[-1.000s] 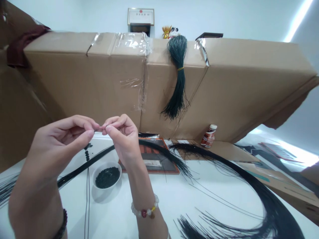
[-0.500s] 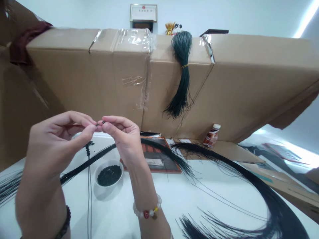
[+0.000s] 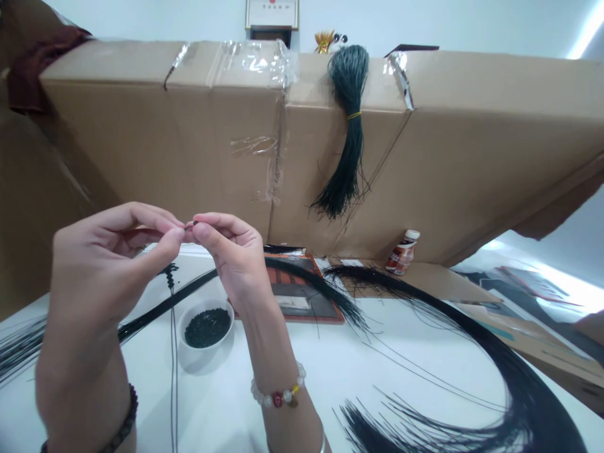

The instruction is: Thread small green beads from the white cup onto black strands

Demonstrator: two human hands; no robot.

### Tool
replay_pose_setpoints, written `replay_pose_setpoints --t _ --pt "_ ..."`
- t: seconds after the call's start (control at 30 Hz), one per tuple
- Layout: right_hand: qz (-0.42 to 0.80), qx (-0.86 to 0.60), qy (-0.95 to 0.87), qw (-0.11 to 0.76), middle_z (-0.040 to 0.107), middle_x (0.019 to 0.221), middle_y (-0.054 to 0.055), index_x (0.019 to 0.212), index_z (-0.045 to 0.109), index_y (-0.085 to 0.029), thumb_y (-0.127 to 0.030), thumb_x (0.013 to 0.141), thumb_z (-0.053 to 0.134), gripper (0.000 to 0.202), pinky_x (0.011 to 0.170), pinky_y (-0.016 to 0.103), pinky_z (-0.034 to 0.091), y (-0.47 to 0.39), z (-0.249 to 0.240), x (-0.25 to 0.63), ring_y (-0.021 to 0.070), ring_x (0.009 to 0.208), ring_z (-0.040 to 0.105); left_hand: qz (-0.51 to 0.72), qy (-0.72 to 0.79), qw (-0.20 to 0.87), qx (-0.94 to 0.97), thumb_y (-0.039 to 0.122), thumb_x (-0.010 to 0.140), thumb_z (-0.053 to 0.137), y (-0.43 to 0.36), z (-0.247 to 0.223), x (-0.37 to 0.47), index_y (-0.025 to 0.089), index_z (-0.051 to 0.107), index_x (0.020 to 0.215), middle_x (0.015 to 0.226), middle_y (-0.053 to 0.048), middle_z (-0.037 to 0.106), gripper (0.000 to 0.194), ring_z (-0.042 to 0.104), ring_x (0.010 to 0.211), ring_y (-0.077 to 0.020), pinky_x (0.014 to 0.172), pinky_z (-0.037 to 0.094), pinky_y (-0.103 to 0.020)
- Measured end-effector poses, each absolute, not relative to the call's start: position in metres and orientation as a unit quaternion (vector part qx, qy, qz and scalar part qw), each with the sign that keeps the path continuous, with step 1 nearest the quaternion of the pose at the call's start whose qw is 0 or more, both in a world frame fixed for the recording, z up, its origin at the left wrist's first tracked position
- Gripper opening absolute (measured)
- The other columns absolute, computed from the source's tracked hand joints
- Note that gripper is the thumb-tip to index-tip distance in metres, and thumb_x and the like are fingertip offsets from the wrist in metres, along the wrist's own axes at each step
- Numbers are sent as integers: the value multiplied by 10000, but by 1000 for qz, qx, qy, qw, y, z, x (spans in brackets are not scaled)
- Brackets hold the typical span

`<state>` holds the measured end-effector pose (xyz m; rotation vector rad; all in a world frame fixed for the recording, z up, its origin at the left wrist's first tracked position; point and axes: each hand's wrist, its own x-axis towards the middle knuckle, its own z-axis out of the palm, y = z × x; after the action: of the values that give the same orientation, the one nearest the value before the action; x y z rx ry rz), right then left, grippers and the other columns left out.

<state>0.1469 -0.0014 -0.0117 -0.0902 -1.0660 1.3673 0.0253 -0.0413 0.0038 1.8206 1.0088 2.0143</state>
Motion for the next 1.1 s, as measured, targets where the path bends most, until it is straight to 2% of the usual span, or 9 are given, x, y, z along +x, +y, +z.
replay_pose_setpoints --t 0.37,0.57,0.7,0.9,1.1 --pt "631 -22 -455 628 766 698 -57 724 782 -226 -192 632 898 153 756 135 577 -2 -14 144 47 641 702 690 348 103 627 134 722 749 -43 6 23 241 698 662 703 61 733 133 701 655 -96 585 576 -153" --pt "672 12 -425 607 771 721 -64 745 779 -213 -168 638 894 163 749 90 571 -2 -14 140 27 636 702 681 359 83 633 131 759 718 -44 4 22 278 692 679 745 54 736 169 706 693 -138 599 602 -244" --pt "706 37 -400 583 778 737 -71 769 774 -203 -159 640 899 185 739 52 559 -3 -16 137 13 664 704 678 368 63 633 191 780 715 -46 3 22 307 690 694 778 53 736 146 713 740 -172 611 610 -303" --pt "742 50 -368 558 780 770 -71 792 762 -200 -160 642 904 211 768 50 556 -4 -18 133 10 698 697 675 381 42 630 231 799 704 -49 3 22 325 695 720 801 67 736 123 717 775 -175 649 607 -317" --pt "744 30 -356 564 761 777 -70 783 755 -227 -164 691 857 151 764 74 553 -5 -18 131 27 704 689 670 397 36 626 280 792 705 -48 5 25 320 682 686 793 58 739 115 709 768 -185 648 606 -333"
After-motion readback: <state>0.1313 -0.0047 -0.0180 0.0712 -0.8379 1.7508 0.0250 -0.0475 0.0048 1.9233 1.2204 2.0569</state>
